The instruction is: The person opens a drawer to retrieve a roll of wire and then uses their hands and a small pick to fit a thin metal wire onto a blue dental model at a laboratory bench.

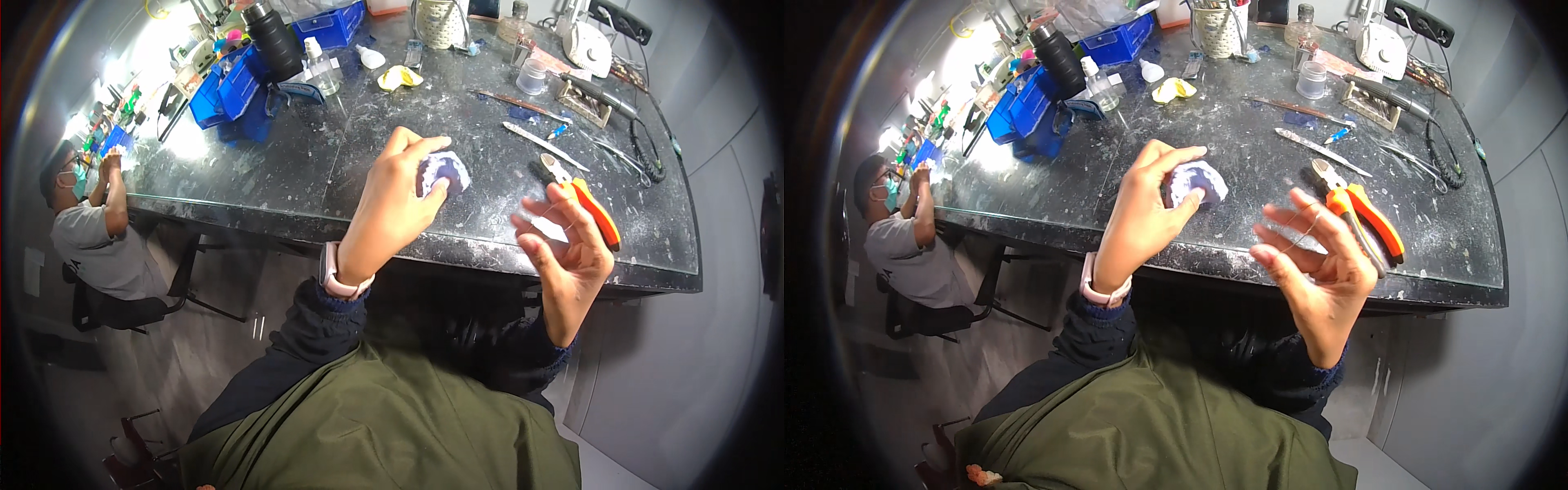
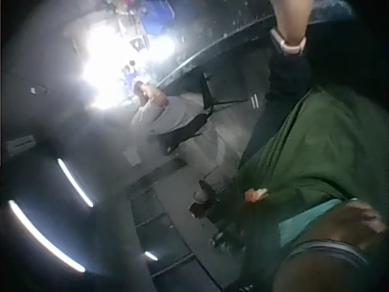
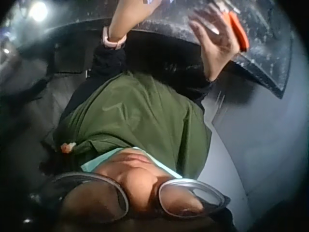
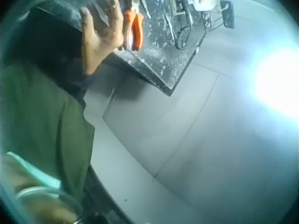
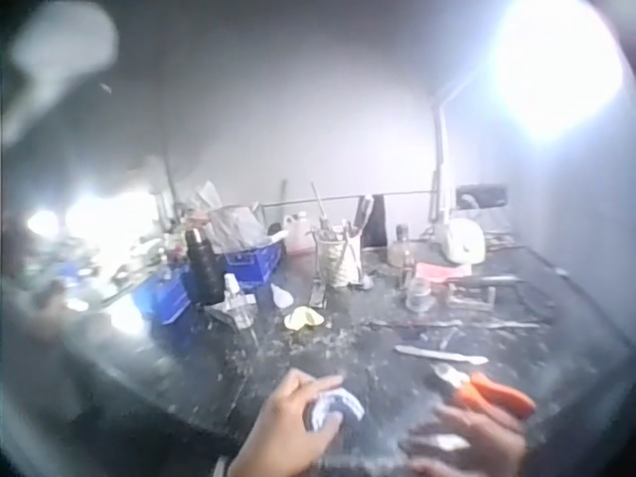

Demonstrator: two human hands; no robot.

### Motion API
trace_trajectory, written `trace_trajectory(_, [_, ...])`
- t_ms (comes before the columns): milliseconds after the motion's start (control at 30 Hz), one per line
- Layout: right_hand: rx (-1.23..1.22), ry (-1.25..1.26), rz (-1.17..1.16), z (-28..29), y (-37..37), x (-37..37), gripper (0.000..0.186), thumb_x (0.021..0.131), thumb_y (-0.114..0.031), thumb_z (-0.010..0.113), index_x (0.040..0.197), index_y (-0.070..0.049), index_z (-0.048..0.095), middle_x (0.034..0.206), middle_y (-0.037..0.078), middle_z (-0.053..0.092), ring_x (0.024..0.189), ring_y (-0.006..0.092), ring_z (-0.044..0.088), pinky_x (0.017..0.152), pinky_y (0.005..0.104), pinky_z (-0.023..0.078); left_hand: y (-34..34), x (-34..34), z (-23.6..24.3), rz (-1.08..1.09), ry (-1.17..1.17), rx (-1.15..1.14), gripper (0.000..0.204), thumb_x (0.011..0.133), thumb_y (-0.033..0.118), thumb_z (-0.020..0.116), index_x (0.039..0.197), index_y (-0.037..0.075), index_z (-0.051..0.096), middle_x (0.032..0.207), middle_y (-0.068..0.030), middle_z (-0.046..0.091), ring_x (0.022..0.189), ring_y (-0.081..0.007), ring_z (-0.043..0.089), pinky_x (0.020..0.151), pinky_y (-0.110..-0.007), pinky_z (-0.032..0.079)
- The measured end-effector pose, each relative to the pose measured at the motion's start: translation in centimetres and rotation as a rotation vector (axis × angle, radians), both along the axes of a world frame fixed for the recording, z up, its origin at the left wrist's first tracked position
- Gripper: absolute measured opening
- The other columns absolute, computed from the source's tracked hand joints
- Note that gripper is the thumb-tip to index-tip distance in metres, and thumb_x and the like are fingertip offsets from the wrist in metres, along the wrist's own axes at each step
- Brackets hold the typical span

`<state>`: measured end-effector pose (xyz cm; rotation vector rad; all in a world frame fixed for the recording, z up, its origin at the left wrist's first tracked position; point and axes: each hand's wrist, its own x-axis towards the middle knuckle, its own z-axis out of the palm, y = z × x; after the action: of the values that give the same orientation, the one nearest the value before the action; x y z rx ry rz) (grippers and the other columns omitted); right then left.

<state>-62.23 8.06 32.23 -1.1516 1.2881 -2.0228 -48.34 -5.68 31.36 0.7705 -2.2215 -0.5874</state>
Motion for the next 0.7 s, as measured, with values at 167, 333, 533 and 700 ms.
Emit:
trace_trajectory(167, [-0.089, -0.359, 0.542, -0.9, 1.4, 0.6, 0.063, 0.060, 0.015, 0.068, 0.117, 0.012, 0.043, 0.099, 0.029, 0.057, 0.087, 0.0356, 0.062, 0.069, 0.0371, 0.056, 3.3, 1.1, 1.4, -0.187, 0.861, 0.956, 0.026, 0.085, 0.012, 0.049, 0.107, -0.002, 0.047, 0.083, -0.0067, 0.052, 0.058, -0.0088, 0.050, 0.041, -0.020, 0.046])
trace_trajectory(333, [-0.214, -0.226, 0.410, -1.4, 1.1, 0.6, 0.065, 0.061, 0.005, 0.075, 0.117, 0.010, 0.044, 0.105, 0.027, 0.056, 0.095, 0.0357, 0.059, 0.075, 0.0393, 0.055, 4.1, 2.9, 1.8, -0.348, 1.190, 1.454, 0.028, 0.088, 0.013, 0.043, 0.105, -0.009, 0.043, 0.101, -0.0170, 0.047, 0.067, -0.0114, 0.044, 0.038, -0.018, 0.044])
trace_trajectory(533, [-0.013, 0.020, 0.219, -0.4, -0.7, 1.6, 0.056, 0.064, 0.010, 0.070, 0.116, 0.006, 0.048, 0.106, 0.023, 0.056, 0.096, 0.0315, 0.059, 0.077, 0.0373, 0.054, 2.9, 4.6, 1.3, -0.623, 1.214, 1.624, 0.055, 0.090, 0.027, 0.034, 0.127, -0.013, 0.027, 0.131, -0.0293, 0.031, 0.117, -0.0436, 0.038, 0.089, -0.045, 0.048])
trace_trajectory(700, [-0.044, 0.327, 0.117, -0.1, -1.7, 1.3, 0.048, 0.064, 0.007, 0.072, 0.108, 0.005, 0.055, 0.103, 0.018, 0.059, 0.091, 0.0245, 0.062, 0.076, 0.0302, 0.053, 3.7, 5.4, 1.0, -0.669, 1.067, 1.650, 0.059, 0.092, 0.036, 0.032, 0.138, 0.005, 0.013, 0.135, -0.0278, 0.024, 0.117, -0.0435, 0.039, 0.091, -0.048, 0.044])
